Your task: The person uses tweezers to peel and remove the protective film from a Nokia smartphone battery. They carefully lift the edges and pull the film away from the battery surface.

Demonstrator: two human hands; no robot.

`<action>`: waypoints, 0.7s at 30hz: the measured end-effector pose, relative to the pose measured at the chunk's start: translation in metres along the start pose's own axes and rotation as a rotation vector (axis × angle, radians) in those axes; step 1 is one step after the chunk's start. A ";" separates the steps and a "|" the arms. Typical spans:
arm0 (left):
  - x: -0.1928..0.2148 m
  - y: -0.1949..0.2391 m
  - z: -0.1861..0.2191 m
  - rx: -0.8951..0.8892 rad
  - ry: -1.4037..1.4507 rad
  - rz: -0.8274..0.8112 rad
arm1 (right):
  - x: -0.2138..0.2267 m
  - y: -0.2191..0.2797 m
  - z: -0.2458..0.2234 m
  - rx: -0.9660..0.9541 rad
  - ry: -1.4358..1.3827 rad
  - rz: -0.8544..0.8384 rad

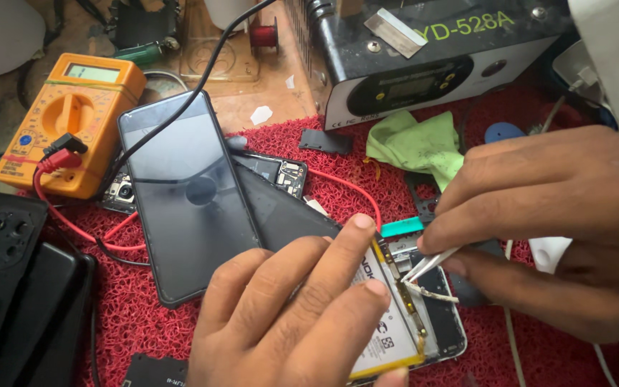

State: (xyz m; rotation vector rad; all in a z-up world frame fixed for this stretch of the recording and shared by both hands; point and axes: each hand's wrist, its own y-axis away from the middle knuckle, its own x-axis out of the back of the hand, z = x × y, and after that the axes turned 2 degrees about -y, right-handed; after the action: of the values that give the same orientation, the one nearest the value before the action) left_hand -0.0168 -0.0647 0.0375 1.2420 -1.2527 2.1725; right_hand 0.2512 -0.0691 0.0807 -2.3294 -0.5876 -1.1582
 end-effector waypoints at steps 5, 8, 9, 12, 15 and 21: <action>-0.003 0.001 -0.001 -0.038 -0.049 0.011 | -0.003 -0.001 0.001 0.003 -0.012 0.003; -0.004 0.002 -0.002 -0.042 -0.028 0.027 | -0.003 0.000 0.001 0.011 -0.009 0.003; -0.004 0.003 -0.002 -0.041 -0.017 0.031 | -0.003 0.000 0.001 0.015 -0.006 0.005; -0.004 0.003 -0.003 -0.058 -0.006 0.062 | -0.003 0.000 0.001 0.023 -0.002 0.012; -0.004 0.002 -0.004 -0.068 -0.012 0.078 | -0.003 -0.001 0.001 0.006 -0.003 0.001; -0.003 0.001 -0.004 -0.051 -0.007 0.061 | -0.004 -0.002 -0.001 0.022 -0.022 0.016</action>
State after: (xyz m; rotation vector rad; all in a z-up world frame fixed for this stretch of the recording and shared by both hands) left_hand -0.0175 -0.0614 0.0335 1.2066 -1.3572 2.1660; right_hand 0.2471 -0.0687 0.0782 -2.3262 -0.5861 -1.1151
